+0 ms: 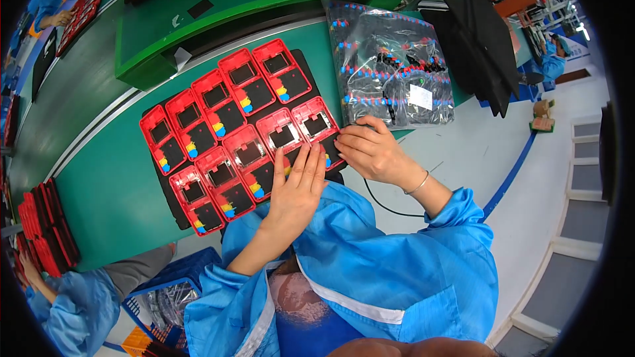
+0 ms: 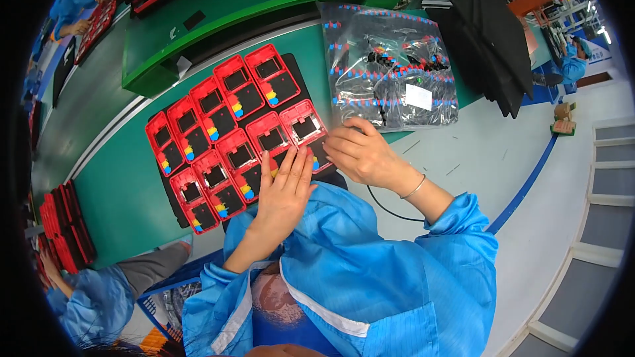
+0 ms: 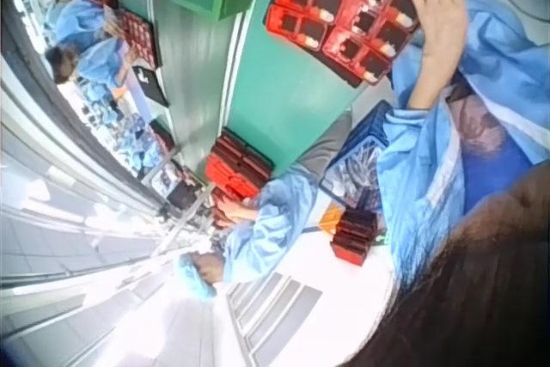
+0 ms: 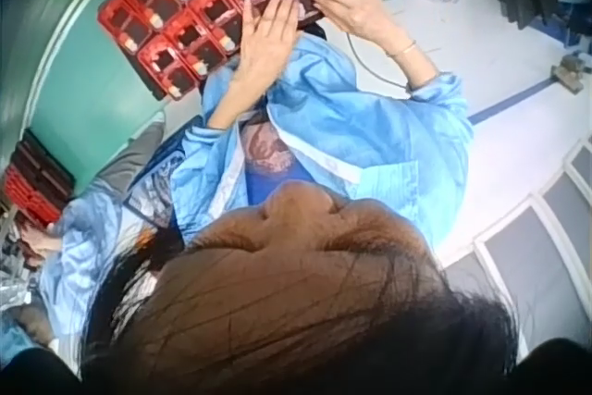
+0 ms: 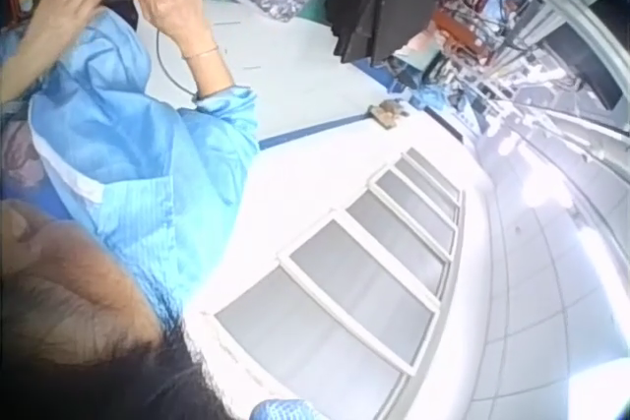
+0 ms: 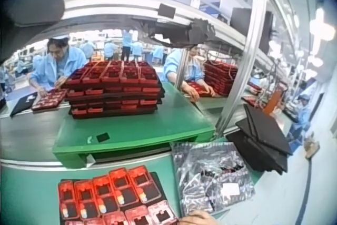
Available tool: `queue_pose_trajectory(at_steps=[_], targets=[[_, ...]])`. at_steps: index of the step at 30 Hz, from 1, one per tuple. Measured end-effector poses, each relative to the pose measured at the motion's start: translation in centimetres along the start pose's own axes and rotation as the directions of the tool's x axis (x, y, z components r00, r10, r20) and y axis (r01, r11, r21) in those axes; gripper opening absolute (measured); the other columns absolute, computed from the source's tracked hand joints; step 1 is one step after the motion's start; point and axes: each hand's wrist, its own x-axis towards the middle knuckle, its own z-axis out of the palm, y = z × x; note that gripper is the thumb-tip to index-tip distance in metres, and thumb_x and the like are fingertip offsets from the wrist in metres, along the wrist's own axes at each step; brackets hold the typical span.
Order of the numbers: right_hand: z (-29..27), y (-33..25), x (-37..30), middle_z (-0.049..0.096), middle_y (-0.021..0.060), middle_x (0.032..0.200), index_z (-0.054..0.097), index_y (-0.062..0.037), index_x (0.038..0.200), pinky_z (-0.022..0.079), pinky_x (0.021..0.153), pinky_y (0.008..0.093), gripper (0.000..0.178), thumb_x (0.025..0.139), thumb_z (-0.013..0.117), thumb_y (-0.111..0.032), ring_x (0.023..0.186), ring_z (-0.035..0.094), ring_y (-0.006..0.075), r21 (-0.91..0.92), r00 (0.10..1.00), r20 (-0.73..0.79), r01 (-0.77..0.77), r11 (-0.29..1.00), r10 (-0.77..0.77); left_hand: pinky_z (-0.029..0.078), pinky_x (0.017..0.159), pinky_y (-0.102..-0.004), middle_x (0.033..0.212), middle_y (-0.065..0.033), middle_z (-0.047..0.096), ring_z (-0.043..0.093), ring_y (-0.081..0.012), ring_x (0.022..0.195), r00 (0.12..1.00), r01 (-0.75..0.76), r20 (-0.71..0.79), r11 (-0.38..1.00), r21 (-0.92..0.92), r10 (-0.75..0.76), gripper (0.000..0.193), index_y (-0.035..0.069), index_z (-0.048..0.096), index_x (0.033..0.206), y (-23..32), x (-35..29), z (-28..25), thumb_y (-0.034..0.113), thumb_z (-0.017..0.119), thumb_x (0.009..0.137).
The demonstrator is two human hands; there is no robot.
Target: The person assembles electronic components into red plastic housings by hand, taking the components from plastic trays and inserting them into the housings.
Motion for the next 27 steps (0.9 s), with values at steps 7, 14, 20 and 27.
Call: queue_pose_trajectory(at_steps=[7,14,20,27], targets=[[-0.1,-0.3,0.8,0.072,0.0047,0.112,0.075,-0.0063,0.097,0.045,0.111,0.0516,0.021,0.077,0.08,-0.011,0.117,0.064,0.0265,-0.043,0.999,0.053,-0.008,0.999,0.01,0.026,0.12,-0.0699,0.146,-0.0142,0.056,0.042,-0.0324,0.146,0.999,-0.034,0.02,0.998,0.06,0.033,0.06,-0.001,0.061,0.135,-0.1,1.5,0.4,0.036,0.073,0.09],[0.3,-0.9,0.9,0.071,0.0056,0.114,0.075,-0.0081,0.107,0.043,0.113,0.0512,0.031,0.077,0.079,-0.013,0.119,0.063,0.0257,-0.059,0.995,0.091,-0.041,0.997,0.046,0.026,0.12,-0.0693,0.148,-0.0152,0.056,0.042,-0.0323,0.147,0.999,-0.008,0.037,0.999,0.051,0.006,0.06,-0.002,0.061,0.135,0.0,1.2,0.2,0.035,0.073,0.09],[-1.5,0.2,2.2,0.069,0.009,0.119,0.074,-0.0067,0.115,0.043,0.113,0.0511,0.037,0.081,0.08,-0.021,0.12,0.062,0.0268,-0.03,0.982,0.186,-0.009,1.0,0.014,0.027,0.122,-0.0626,0.145,-0.0174,0.059,0.047,-0.0344,0.143,0.997,-0.061,0.038,0.991,-0.117,0.065,0.058,-0.004,0.061,0.136,-2.2,2.2,-1.4,0.038,0.067,0.096],[1.1,6.2,9.9,0.072,0.0077,0.119,0.073,-0.0029,0.109,0.039,0.115,0.0512,0.029,0.088,0.074,-0.023,0.13,0.057,0.0294,-0.106,0.996,0.082,0.049,0.993,-0.041,0.024,0.122,-0.0628,0.145,-0.0165,0.059,0.045,-0.0361,0.142,1.0,0.015,0.021,0.992,0.128,-0.018,0.058,-0.003,0.059,0.139,-9.6,8.9,-1.6,0.039,0.063,0.1]])
